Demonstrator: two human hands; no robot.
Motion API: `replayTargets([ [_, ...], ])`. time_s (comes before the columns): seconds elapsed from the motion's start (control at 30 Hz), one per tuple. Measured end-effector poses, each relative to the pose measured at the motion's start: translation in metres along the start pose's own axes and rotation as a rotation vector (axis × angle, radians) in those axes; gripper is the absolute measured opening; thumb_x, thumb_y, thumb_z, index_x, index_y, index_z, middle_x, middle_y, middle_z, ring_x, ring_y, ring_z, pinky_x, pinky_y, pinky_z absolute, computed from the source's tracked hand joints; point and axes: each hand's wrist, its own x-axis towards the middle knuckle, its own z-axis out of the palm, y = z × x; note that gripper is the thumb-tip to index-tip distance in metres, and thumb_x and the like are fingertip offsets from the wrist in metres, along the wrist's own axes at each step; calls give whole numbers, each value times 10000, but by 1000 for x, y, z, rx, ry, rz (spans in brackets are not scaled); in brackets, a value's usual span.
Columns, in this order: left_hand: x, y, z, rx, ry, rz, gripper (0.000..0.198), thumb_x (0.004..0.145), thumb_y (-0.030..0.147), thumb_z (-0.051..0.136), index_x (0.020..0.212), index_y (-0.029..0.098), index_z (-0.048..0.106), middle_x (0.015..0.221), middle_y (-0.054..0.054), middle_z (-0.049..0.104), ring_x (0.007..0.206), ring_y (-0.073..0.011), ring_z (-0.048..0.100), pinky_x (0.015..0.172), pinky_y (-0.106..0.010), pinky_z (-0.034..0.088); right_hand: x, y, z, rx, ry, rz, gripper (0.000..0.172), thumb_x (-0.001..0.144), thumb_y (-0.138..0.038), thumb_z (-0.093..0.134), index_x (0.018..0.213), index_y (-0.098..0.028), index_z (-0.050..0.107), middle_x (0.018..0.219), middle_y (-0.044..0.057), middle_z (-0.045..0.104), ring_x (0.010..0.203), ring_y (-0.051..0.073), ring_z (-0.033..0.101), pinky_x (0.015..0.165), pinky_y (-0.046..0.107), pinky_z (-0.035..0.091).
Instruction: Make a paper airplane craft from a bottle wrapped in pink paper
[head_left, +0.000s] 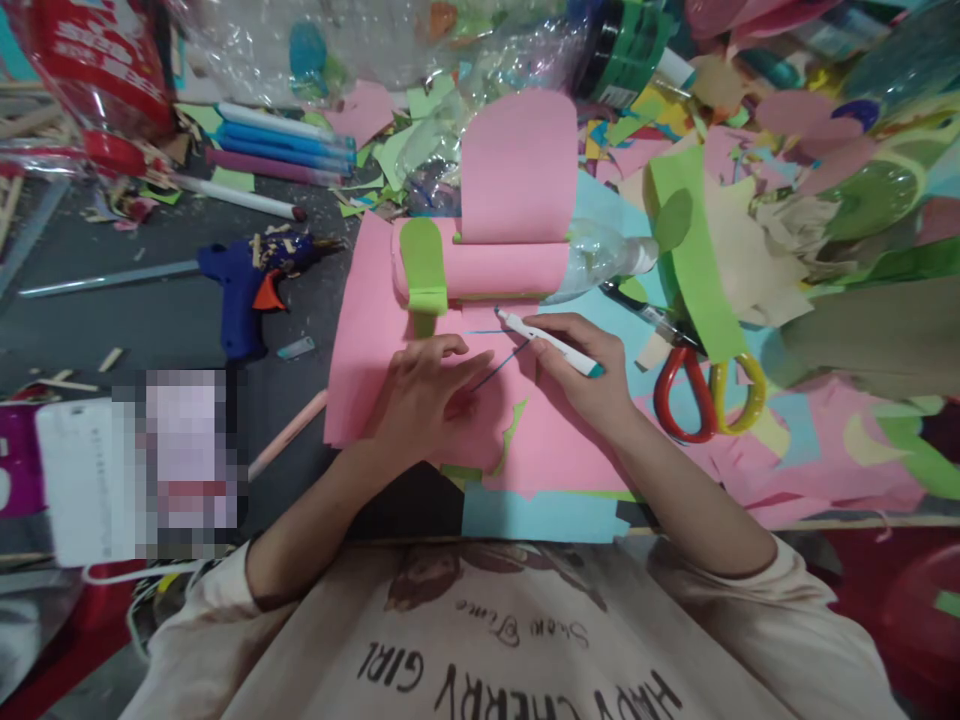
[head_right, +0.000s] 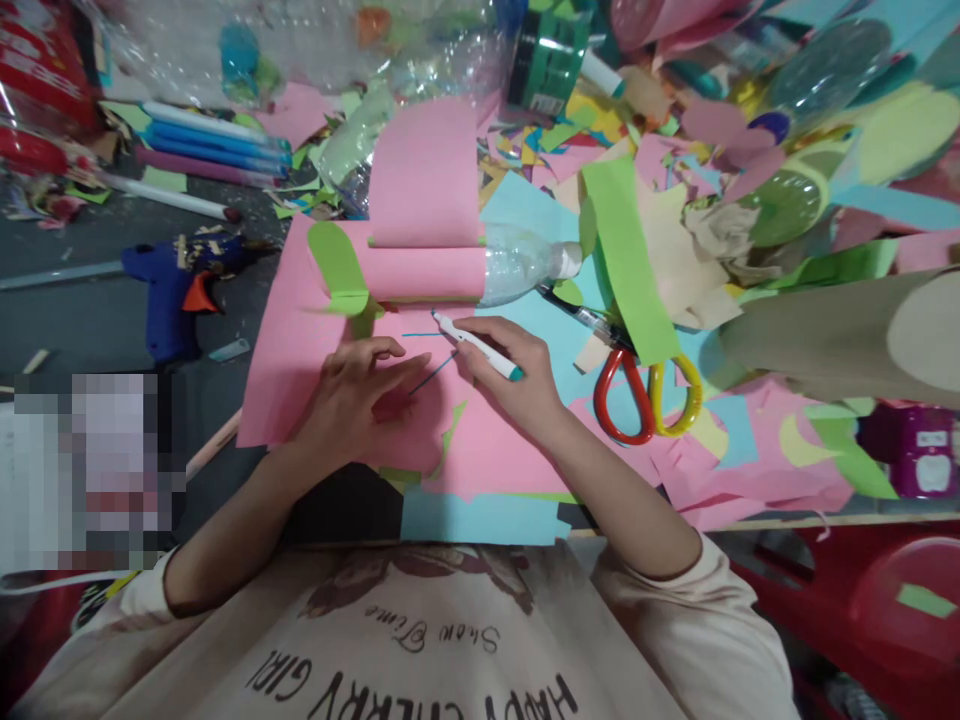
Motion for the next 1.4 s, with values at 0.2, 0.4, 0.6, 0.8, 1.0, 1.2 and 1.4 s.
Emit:
replayTargets([
  [0.2, 1, 0, -3, -49, -73, -3, 456, 838, 224, 613, 1293, 234, 584, 1260, -107, 612, 1157, -269, 586, 921, -407, 466, 0, -1, 0, 8, -21, 6, 148, 860, -263, 641, 958, -223, 745, 934, 25, 781, 853, 182, 736, 789, 333, 608],
  [0.4, -1, 1, -2, -35, -48, -35, 456, 837, 244, 601, 1284, 189, 538, 1281, -135, 617, 1212, -303, 577, 976, -448, 458, -1, -1, -1, -22, -36, -21, 146, 864, -260, 636, 946, -226, 750, 881, 19, 777, 820, 177, 730, 754, 316, 598],
  [0.6, -2, -1, 0, -43, -15, -40, 441, 829, 251, 599, 1256, 191, 509, 1282, -134, 623, 1235, -305, 573, 971, -443, 461, -1, 0, -2, -30, -66, -40, 140, 861, -265, 651, 942, -221, 757, 868, 29, 775, 801, 177, 720, 726, 308, 569],
  [0.8, -4, -3, 3, -41, 36, 7, 454, 840, 247, 578, 1271, 166, 460, 1281, -156, 618, 1229, -306, 577, 961, -444, 456, -2, -2, -2, -29, -90, -44, 144, 869, -280, 641, 937, -225, 756, 836, 28, 771, 763, 174, 709, 699, 309, 555],
  [1.0, -5, -3, 6, -14, 76, 6, 493, 831, 253, 588, 1291, 168, 431, 1284, -150, 611, 1219, -304, 579, 935, -418, 456, -3, -3, -1, -51, -93, -77, 135, 865, -264, 633, 915, -226, 752, 805, 32, 768, 720, 175, 692, 631, 302, 529],
  [1.2, -7, -4, 8, 25, 161, 64, 497, 848, 262, 583, 1307, 172, 415, 1253, -140, 624, 1212, -299, 575, 964, -421, 445, -5, -3, -3, -61, -159, -111, 155, 880, -276, 618, 944, -222, 749, 854, 38, 783, 758, 172, 711, 657, 302, 554],
  [1.4, -7, -7, 13, 17, 166, 42, 550, 792, 254, 607, 1306, 213, 417, 1295, -108, 602, 1209, -274, 568, 967, -406, 450, -6, -4, -5, -65, -238, -209, 138, 899, -242, 606, 938, -208, 734, 847, 42, 787, 761, 157, 727, 676, 283, 574],
])
